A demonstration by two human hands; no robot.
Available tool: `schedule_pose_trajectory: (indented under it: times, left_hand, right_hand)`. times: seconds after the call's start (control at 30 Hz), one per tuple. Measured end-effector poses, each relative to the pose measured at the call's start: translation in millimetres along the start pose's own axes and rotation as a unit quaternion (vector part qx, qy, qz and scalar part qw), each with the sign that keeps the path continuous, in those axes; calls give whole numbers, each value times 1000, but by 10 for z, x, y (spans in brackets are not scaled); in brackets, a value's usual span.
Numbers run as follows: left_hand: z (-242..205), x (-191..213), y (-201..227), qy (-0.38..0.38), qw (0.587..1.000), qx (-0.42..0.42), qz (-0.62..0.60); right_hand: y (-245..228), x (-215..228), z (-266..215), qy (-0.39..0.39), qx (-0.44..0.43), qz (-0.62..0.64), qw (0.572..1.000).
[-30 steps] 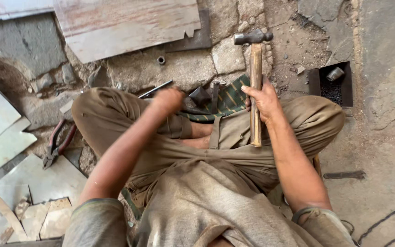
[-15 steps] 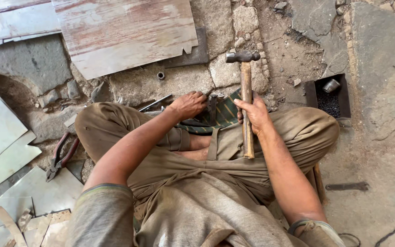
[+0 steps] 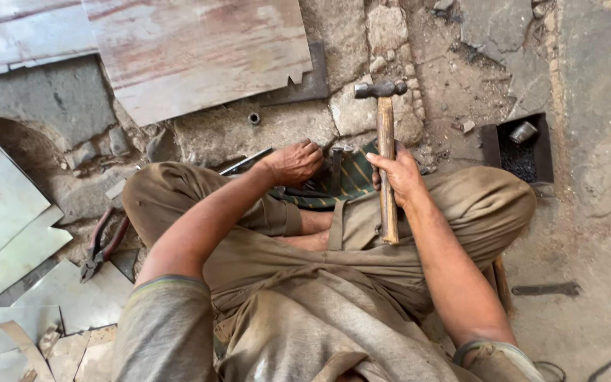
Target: The person sits on the ground and uses a hammer and a metal punch to shape a rectangular metal sheet. They repeatedly position the punch on the sheet and strike it with the hammer, occasionally adjusting the sheet's position.
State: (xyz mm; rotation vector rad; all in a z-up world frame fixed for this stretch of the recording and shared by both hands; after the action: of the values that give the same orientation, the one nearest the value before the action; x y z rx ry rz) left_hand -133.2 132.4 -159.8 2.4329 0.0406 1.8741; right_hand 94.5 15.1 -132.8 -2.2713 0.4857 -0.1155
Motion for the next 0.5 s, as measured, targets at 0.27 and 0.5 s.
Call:
schedule_pose_trajectory:
  times: [0.27,0.5]
  left_hand:
    - [-262,518,-1152,-99,921,352,-135]
    - [-510,-202,-1841,230,873,369,-223]
  right_hand:
    - [-342,-126,-104,-14,113,-76,991]
    - [-1342,-282,-459,-3,486,-139,863]
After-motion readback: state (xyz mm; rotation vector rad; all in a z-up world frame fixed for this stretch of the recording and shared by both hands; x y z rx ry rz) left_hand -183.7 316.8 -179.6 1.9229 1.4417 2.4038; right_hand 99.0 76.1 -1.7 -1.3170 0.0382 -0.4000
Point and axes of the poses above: each hand's wrist, its own z-axis towards the middle knuckle, its own x-axis out of the back of the hand, y = z × x, the point moved 3 cm from there along z, towards the middle knuckle, and after that the axes turned 5 degrees about -z, right-handed, at the moved point
